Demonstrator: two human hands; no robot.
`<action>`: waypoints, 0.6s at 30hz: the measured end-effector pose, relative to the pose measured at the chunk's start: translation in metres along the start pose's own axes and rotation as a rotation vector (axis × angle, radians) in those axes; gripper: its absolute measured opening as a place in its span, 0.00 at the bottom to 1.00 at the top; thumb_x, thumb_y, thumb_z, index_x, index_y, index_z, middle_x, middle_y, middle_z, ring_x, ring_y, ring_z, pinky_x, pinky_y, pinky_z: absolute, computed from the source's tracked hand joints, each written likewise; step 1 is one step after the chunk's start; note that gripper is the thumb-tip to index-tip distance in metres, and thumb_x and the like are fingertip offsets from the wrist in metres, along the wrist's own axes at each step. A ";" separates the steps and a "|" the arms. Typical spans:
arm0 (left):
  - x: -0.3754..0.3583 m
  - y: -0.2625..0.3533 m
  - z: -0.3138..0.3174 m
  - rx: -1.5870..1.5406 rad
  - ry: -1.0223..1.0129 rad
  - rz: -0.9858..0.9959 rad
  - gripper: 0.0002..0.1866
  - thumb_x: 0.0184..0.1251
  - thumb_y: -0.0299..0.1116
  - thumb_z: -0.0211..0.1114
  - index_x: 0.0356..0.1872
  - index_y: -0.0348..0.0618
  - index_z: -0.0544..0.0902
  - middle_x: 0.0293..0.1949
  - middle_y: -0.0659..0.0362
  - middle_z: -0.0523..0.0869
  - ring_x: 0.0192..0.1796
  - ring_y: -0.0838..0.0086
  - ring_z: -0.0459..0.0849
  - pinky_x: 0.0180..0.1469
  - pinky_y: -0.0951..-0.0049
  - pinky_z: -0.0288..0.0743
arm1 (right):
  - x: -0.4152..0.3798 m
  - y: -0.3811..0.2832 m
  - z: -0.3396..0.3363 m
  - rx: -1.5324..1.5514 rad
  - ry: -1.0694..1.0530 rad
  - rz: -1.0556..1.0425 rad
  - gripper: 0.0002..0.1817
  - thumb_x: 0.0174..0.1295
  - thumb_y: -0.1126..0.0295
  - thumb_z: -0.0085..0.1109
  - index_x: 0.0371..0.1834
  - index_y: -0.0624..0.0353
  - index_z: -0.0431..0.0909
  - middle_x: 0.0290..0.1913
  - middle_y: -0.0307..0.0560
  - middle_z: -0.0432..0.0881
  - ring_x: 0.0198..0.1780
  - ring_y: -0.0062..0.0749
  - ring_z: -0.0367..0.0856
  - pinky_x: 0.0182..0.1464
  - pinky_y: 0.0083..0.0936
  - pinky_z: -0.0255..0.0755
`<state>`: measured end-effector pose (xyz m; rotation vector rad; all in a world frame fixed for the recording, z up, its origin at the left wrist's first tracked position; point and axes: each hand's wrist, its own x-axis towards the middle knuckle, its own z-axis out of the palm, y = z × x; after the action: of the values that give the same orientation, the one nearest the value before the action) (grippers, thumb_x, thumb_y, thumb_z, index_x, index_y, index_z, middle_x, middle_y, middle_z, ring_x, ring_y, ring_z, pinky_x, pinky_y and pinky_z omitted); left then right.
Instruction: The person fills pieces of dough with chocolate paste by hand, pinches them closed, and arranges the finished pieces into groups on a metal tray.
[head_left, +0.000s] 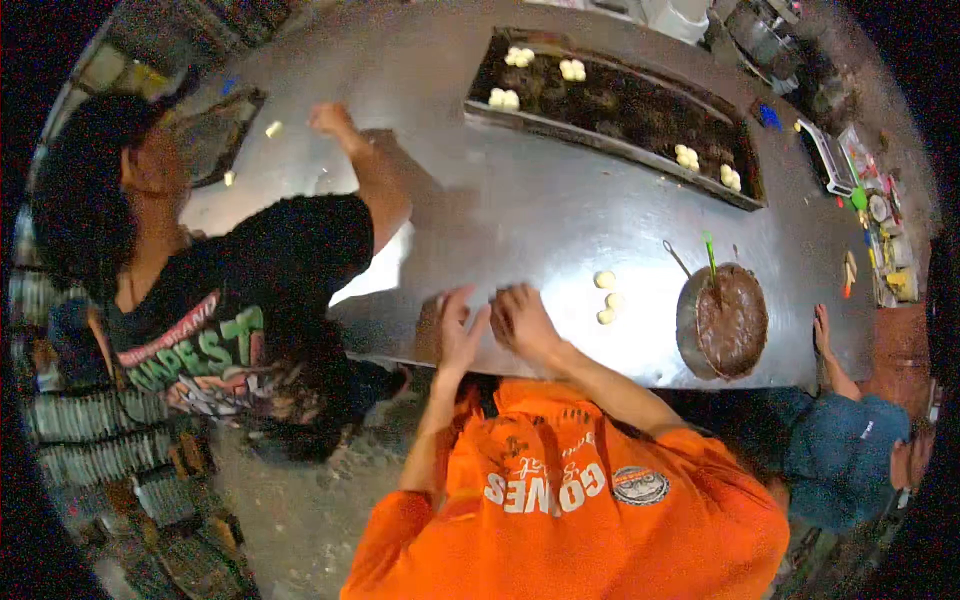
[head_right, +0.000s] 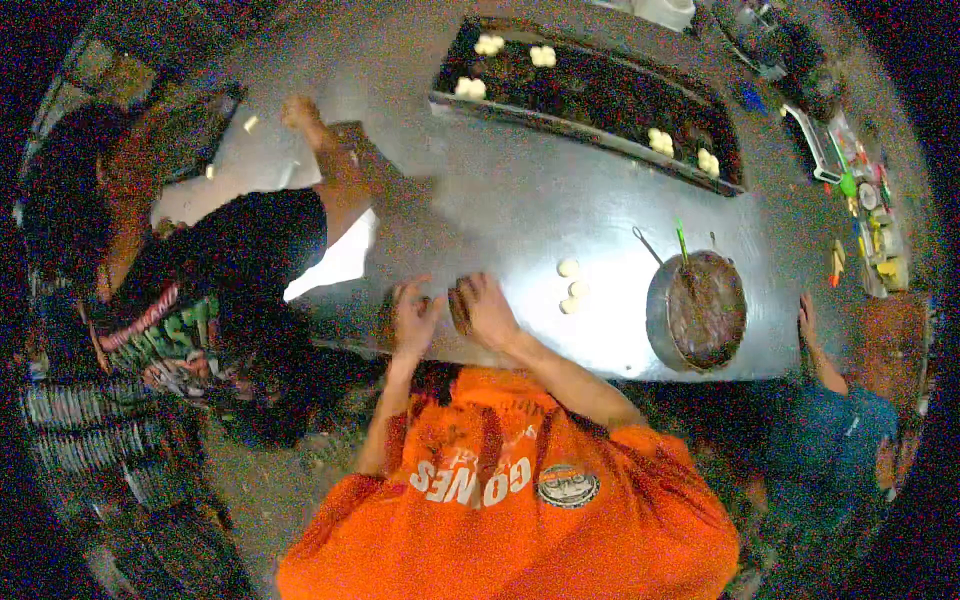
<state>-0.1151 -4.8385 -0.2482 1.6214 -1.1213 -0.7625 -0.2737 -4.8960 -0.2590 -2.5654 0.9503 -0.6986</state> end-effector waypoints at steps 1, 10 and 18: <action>-0.003 0.006 -0.006 0.036 -0.022 0.011 0.23 0.61 0.30 0.73 0.58 0.42 0.79 0.58 0.54 0.75 0.56 0.67 0.77 0.51 0.69 0.80 | -0.016 0.004 0.016 0.057 0.021 -0.033 0.16 0.57 0.70 0.62 0.47 0.65 0.77 0.46 0.56 0.77 0.51 0.55 0.72 0.53 0.44 0.71; -0.026 0.022 -0.036 -0.023 0.172 -0.007 0.18 0.66 0.30 0.68 0.56 0.41 0.80 0.52 0.58 0.79 0.53 0.71 0.75 0.50 0.73 0.75 | 0.009 0.026 0.036 -0.191 0.063 -0.046 0.14 0.59 0.75 0.56 0.48 0.66 0.76 0.47 0.55 0.76 0.51 0.53 0.72 0.61 0.49 0.66; -0.033 0.040 -0.060 -0.044 0.216 -0.134 0.17 0.72 0.38 0.65 0.57 0.41 0.80 0.58 0.53 0.74 0.60 0.65 0.74 0.58 0.64 0.76 | 0.015 0.040 0.010 -0.044 0.115 0.095 0.07 0.65 0.71 0.52 0.40 0.63 0.76 0.44 0.57 0.76 0.50 0.54 0.72 0.58 0.46 0.67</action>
<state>-0.0870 -4.7896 -0.1924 1.7092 -0.8436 -0.6744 -0.2791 -4.9340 -0.2804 -2.5209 1.1281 -0.8140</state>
